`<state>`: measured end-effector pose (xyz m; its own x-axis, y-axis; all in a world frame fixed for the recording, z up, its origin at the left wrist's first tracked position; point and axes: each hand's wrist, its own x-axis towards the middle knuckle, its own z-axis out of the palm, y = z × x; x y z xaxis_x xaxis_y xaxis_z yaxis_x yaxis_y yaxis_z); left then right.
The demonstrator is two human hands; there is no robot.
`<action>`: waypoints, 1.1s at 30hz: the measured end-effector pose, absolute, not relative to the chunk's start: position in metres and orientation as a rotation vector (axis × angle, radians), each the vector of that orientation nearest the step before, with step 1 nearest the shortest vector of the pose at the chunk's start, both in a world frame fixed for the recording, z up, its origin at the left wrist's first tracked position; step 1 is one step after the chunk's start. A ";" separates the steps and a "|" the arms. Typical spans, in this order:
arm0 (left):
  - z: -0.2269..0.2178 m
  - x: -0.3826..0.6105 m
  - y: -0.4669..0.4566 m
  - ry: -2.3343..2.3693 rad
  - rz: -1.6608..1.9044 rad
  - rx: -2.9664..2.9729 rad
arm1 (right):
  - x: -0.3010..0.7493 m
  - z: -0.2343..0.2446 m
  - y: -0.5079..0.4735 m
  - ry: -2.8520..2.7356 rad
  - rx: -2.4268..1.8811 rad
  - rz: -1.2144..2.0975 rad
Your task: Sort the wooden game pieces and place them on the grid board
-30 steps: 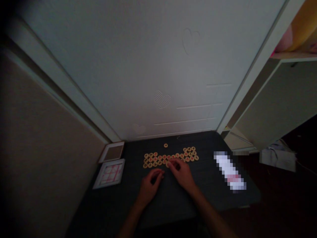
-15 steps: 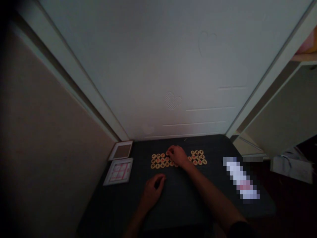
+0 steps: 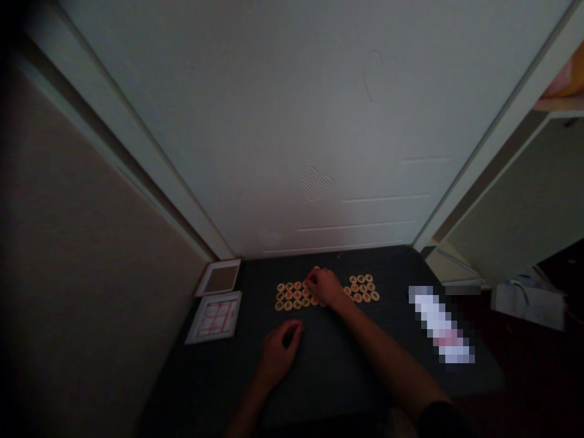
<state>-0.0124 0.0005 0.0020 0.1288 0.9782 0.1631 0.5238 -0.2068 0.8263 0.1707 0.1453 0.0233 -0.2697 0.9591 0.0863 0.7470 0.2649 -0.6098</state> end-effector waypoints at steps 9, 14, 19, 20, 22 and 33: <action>0.001 -0.012 0.001 1.443 0.962 1.777 | 0.191 0.024 0.157 -2.046 -1.531 0.555; 0.001 -0.012 0.001 1.447 0.974 1.752 | 0.207 0.023 0.172 -2.028 -1.536 0.501; 0.003 -0.012 0.001 1.443 0.976 1.742 | 0.204 0.021 0.174 -2.099 -1.447 0.529; 0.004 -0.012 0.001 1.444 0.972 1.748 | 0.202 0.022 0.174 -2.108 -1.432 0.535; 0.004 -0.012 0.001 1.448 0.969 1.755 | 0.200 0.026 0.175 -2.115 -1.413 0.549; 0.012 -0.007 0.009 1.422 0.996 1.468 | 0.198 0.021 0.043 -2.033 -1.173 0.695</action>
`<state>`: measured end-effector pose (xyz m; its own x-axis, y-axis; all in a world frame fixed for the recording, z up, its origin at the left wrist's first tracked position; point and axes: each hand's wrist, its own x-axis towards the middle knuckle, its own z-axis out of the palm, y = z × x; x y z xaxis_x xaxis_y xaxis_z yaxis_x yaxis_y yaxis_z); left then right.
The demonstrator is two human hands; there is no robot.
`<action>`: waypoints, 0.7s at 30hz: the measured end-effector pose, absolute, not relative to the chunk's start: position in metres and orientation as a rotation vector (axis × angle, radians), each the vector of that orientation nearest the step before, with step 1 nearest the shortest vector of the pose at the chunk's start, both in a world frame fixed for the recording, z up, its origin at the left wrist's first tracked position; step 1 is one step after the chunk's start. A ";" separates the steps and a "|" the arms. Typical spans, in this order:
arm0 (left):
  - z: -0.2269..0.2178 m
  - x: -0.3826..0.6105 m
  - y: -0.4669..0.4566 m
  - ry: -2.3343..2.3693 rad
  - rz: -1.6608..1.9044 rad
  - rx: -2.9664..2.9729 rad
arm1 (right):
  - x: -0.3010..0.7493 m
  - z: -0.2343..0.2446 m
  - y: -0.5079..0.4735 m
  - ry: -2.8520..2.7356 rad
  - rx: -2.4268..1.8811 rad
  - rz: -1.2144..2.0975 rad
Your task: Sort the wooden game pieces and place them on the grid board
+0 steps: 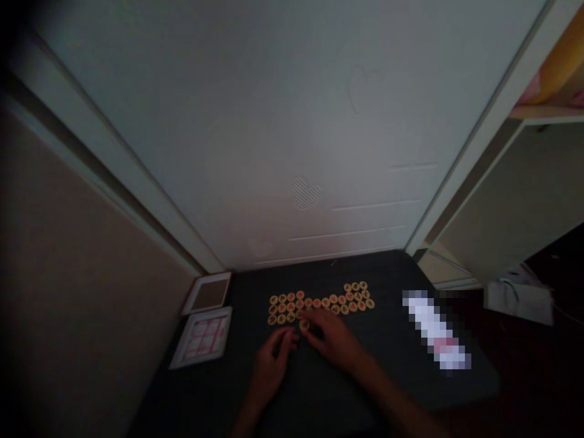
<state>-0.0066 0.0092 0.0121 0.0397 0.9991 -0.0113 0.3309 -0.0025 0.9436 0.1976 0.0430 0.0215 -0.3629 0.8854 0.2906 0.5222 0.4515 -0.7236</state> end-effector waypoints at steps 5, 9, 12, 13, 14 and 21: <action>0.021 0.014 0.020 1.208 0.894 1.433 | 0.197 -0.007 -0.002 -1.916 -1.105 0.731; 0.021 0.020 0.024 1.145 0.869 1.404 | 0.198 -0.014 -0.003 -1.853 -1.103 0.660; 0.019 0.019 0.023 1.130 0.875 1.401 | 0.198 -0.014 0.000 -1.841 -1.098 0.636; 0.019 0.018 0.022 1.129 0.879 1.402 | 0.198 -0.014 0.000 -1.837 -1.104 0.634; 0.018 0.018 0.021 1.132 0.883 1.401 | 0.198 -0.014 0.000 -1.835 -1.112 0.635; 0.018 0.020 0.020 1.213 0.883 1.384 | 0.198 -0.006 -0.002 -1.776 -1.168 0.675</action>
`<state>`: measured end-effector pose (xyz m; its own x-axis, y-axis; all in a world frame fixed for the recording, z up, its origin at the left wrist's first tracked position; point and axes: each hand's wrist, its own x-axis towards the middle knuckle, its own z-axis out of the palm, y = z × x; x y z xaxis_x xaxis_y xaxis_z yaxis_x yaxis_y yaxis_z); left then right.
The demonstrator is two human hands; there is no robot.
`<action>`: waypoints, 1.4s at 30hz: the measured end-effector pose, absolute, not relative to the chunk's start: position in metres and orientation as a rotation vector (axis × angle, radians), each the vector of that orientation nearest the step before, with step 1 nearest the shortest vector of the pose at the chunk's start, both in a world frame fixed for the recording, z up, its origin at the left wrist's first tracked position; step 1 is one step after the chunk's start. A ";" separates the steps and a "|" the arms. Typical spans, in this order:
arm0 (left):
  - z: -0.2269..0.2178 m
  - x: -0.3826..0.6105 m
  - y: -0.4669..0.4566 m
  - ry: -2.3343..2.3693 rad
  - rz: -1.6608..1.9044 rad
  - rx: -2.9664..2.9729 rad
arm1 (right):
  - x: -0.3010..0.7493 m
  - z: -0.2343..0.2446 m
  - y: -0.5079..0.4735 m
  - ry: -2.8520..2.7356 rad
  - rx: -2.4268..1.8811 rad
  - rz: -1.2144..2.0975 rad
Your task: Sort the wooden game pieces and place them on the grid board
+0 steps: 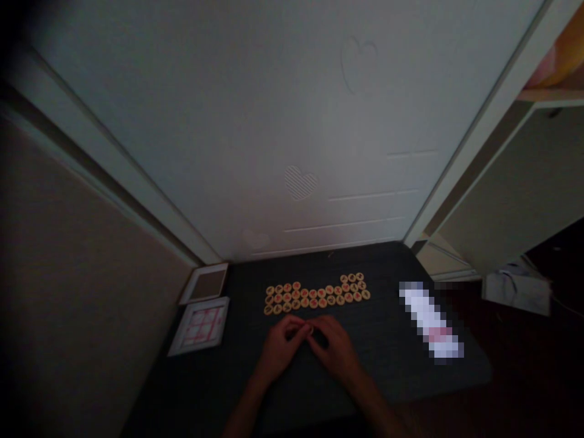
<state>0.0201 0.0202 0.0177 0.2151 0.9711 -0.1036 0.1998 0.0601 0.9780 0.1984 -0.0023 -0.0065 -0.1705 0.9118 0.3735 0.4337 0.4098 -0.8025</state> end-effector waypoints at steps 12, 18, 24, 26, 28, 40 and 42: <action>0.014 0.020 0.017 1.194 0.901 1.486 | 0.202 0.003 -0.001 -1.695 -1.196 0.860; 0.015 0.018 0.014 1.193 0.884 1.564 | 0.202 0.003 0.000 -1.649 -1.234 0.870; 0.014 0.020 0.013 1.188 0.857 1.601 | 0.203 0.002 0.000 -1.611 -1.260 0.876; 0.015 0.021 0.012 1.186 0.855 1.601 | 0.203 0.002 -0.001 -1.610 -1.265 0.879; 0.016 0.022 0.012 1.184 0.852 1.597 | 0.203 0.002 0.000 -1.611 -1.267 0.876; 0.019 0.026 0.011 1.209 0.869 1.586 | 0.204 -0.003 0.001 -1.611 -1.328 0.837; 0.019 0.026 0.011 1.208 0.862 1.589 | 0.204 -0.004 0.001 -1.608 -1.334 0.836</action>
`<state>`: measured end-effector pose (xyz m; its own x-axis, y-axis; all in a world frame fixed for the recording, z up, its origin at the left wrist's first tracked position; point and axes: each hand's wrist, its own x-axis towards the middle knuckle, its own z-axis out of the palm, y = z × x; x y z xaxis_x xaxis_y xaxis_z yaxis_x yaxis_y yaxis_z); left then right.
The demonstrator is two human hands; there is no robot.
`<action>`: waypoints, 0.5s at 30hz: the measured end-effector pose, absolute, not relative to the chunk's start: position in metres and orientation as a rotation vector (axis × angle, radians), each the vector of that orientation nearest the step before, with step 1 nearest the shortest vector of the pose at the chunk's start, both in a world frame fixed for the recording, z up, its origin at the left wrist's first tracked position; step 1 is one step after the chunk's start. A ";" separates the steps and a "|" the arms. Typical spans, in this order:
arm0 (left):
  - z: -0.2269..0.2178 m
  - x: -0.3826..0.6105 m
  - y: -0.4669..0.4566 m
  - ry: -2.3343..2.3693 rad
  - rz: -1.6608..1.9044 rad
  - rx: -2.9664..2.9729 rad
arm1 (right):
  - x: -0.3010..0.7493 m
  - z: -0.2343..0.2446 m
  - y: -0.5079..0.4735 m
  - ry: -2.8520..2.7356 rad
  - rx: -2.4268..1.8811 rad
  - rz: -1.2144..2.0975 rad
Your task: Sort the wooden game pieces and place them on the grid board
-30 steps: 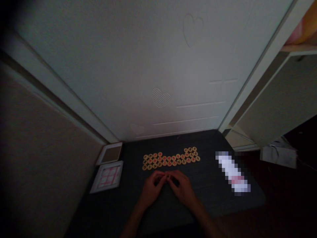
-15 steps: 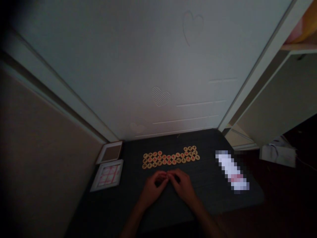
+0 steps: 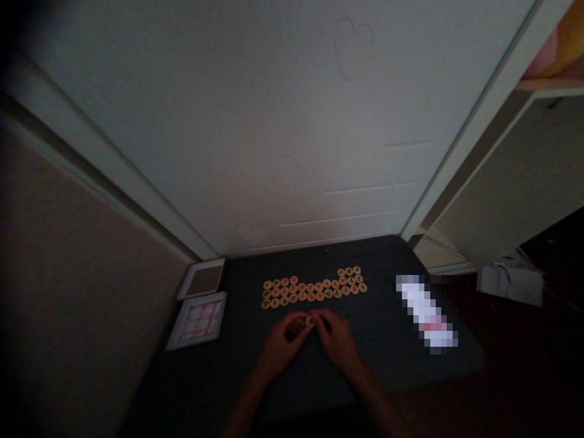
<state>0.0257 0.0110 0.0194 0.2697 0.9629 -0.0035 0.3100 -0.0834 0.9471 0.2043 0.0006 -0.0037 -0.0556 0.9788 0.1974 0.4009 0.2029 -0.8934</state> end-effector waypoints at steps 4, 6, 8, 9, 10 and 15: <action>0.021 0.025 0.011 1.208 0.829 1.614 | 0.204 -0.004 0.001 -1.603 -1.358 0.819; 0.021 0.024 0.011 1.214 0.820 1.621 | 0.204 -0.005 0.001 -1.607 -1.370 0.816; 0.020 0.024 0.011 1.219 0.817 1.621 | 0.205 -0.005 0.002 -1.608 -1.377 0.813; 0.020 0.024 0.012 1.221 0.815 1.621 | 0.205 -0.006 0.002 -1.608 -1.378 0.812; 0.020 0.024 0.012 1.224 0.813 1.622 | 0.205 -0.006 0.002 -1.608 -1.378 0.812; 0.020 0.026 0.012 1.244 0.801 1.647 | 0.203 -0.005 0.002 -1.604 -1.363 0.822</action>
<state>0.0264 0.0118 0.0197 0.2855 0.9582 -0.0196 0.3794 -0.0943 0.9204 0.2033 0.0018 -0.0052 -0.0404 0.9810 0.1896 0.4193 0.1889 -0.8880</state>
